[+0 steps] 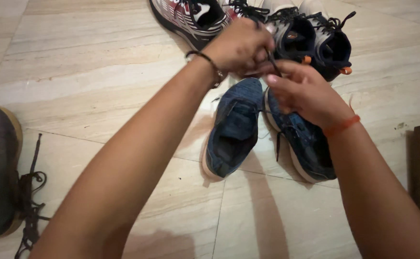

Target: The person laces a white sneaker, then moves to a blue sneaker and laces it. The person handles the laces and shoes directly without tools.

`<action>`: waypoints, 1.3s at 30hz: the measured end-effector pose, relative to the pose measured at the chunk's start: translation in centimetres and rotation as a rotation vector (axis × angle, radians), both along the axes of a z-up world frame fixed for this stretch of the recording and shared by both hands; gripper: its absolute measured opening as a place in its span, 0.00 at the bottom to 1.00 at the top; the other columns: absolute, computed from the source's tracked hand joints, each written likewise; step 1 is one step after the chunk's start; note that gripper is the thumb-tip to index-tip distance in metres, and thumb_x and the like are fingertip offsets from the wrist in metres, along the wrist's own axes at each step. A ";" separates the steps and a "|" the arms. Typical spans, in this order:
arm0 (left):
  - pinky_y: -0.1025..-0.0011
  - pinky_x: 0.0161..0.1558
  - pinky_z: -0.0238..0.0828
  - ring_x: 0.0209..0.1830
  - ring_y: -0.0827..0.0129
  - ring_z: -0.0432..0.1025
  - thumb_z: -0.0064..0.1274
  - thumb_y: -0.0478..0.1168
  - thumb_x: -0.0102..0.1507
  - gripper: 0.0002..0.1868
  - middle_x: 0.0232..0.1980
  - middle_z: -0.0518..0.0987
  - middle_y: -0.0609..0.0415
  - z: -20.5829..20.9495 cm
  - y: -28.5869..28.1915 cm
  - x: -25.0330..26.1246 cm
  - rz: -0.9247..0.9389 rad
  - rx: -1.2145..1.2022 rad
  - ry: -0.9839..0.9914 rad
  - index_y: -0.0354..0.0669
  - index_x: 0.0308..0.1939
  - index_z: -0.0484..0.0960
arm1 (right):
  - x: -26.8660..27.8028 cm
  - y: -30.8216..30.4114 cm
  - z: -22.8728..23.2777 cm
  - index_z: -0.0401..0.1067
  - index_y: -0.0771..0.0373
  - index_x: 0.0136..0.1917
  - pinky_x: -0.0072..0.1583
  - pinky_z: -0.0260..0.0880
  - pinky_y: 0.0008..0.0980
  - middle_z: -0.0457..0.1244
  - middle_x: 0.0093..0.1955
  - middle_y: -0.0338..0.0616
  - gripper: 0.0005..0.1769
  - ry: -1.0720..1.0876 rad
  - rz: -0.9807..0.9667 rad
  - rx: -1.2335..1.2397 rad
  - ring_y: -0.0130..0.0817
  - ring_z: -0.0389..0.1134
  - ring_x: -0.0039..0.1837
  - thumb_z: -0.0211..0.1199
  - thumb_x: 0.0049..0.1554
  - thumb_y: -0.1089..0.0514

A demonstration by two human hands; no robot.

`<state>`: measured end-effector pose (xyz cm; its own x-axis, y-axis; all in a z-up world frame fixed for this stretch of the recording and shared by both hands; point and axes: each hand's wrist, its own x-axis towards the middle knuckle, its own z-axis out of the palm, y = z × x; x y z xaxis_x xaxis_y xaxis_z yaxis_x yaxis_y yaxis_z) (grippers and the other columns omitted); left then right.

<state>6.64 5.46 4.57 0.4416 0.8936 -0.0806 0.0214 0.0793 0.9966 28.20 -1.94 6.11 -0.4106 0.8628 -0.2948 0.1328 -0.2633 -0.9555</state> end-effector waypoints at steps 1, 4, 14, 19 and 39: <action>0.73 0.16 0.62 0.15 0.75 0.70 0.50 0.41 0.65 0.12 0.23 0.79 0.58 -0.4 0.1 -0.7 0.083 -0.047 -0.105 0.38 0.37 0.86 | 1.1 -0.3 -0.6 0.76 0.66 0.63 0.41 0.58 0.29 0.52 0.33 0.32 0.16 -0.066 -0.020 -0.027 0.22 0.52 0.35 0.59 0.66 0.57; 0.78 0.21 0.67 0.19 0.80 0.71 0.46 0.47 0.71 0.16 0.26 0.79 0.60 -1.6 0.1 -3.0 0.224 -0.064 -0.255 0.39 0.43 0.83 | 4.0 -0.3 -2.9 0.74 0.67 0.55 0.53 0.71 0.31 0.60 0.37 0.37 0.13 0.163 -0.093 0.068 0.24 0.63 0.41 0.59 0.70 0.54; 0.67 0.22 0.62 0.19 0.70 0.66 0.50 0.56 0.71 0.25 0.27 0.77 0.50 -6.7 -3.4 -14.3 0.253 -0.342 0.645 0.34 0.39 0.82 | 2.8 -1.0 -7.7 0.77 0.63 0.59 0.51 0.71 0.33 0.71 0.48 0.46 0.21 -0.806 0.137 0.451 0.34 0.72 0.47 0.68 0.56 0.51; 0.57 0.51 0.74 0.44 0.49 0.78 0.62 0.55 0.64 0.24 0.43 0.82 0.38 -10.0 -6.2 -14.5 -0.078 0.090 1.373 0.33 0.43 0.88 | 2.2 -3.0 -9.4 0.80 0.63 0.53 0.47 0.71 0.33 0.71 0.39 0.46 0.15 -0.872 0.028 0.287 0.32 0.72 0.41 0.66 0.57 0.51; 0.54 0.56 0.68 0.55 0.43 0.72 0.57 0.36 0.61 0.22 0.56 0.79 0.38 -14.2 -4.5 -4.1 0.138 0.709 0.497 0.35 0.59 0.79 | 2.6 -2.0 -9.6 0.80 0.64 0.53 0.43 0.69 0.29 0.71 0.39 0.43 0.13 -0.690 -0.074 0.177 0.28 0.69 0.39 0.65 0.59 0.54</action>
